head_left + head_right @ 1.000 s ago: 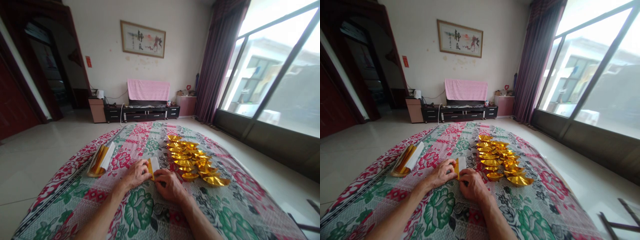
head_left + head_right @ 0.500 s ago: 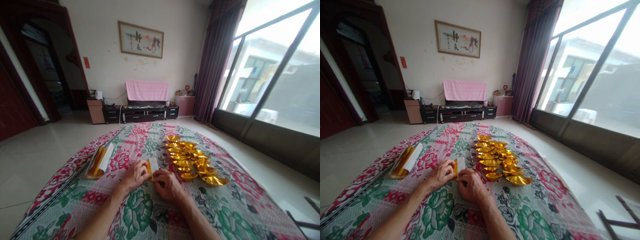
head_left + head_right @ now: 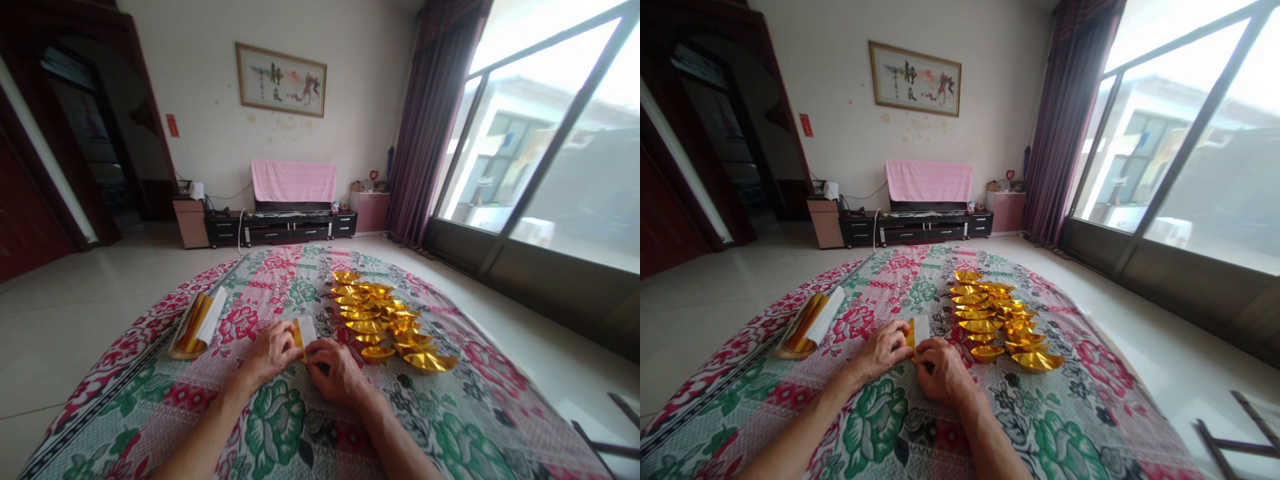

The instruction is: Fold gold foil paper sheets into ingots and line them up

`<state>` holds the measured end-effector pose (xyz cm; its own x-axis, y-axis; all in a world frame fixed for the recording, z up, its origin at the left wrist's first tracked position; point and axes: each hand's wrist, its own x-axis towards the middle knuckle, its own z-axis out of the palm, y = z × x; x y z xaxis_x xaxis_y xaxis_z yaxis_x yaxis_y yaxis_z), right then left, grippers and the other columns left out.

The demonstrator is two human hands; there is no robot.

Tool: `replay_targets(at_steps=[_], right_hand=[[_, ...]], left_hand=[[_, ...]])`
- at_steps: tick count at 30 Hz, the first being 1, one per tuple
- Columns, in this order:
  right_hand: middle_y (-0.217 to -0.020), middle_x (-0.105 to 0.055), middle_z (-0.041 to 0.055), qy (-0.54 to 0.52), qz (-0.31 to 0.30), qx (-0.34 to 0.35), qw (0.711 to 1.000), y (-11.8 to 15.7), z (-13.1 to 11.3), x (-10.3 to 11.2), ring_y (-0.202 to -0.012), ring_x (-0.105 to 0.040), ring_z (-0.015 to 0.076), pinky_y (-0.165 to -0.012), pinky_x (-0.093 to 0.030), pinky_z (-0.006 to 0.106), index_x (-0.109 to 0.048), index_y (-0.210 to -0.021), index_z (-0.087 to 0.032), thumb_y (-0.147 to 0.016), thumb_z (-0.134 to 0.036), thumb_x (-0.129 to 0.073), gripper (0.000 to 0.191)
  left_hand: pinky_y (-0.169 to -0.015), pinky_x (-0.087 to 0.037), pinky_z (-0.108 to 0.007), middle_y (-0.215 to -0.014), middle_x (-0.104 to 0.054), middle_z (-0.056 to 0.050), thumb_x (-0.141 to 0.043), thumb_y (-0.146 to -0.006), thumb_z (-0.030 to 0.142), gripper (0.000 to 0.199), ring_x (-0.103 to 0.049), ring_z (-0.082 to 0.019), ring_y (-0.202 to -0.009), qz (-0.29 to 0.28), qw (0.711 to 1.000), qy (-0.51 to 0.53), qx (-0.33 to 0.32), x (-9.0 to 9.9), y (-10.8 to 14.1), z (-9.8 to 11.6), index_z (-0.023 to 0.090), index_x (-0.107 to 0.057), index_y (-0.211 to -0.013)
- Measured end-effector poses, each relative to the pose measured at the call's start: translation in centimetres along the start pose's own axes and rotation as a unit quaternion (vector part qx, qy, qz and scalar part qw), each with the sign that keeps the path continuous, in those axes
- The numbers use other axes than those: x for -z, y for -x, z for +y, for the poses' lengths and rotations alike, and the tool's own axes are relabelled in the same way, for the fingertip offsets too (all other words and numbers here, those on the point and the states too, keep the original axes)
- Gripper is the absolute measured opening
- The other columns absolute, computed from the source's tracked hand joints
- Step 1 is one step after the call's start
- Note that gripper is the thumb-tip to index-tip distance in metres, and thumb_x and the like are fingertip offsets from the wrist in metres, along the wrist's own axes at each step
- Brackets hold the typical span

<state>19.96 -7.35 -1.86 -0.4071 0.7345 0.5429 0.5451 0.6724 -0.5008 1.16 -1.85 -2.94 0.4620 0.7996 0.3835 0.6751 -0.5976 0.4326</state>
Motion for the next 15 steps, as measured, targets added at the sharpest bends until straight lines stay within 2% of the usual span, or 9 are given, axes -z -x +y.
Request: replay_targets(at_steps=[15], right_hand=[[-0.087,-0.066,0.0018,-0.008,0.003,-0.003,1.000,-0.03,0.05,0.01,-0.079,-0.060,0.0117,-0.075,-0.045,0.022,-0.066,-0.067,-0.020,-0.071,-0.009,-0.050,0.020]], left_hand=[[-0.083,-0.041,-0.031,-0.101,-0.058,-0.004,-0.060,-0.075,0.035,0.021,-0.053,-0.018,-0.094,0.000,1.000,-0.008,0.001,0.05,-0.01,0.25,0.019,-0.058,-0.062]])
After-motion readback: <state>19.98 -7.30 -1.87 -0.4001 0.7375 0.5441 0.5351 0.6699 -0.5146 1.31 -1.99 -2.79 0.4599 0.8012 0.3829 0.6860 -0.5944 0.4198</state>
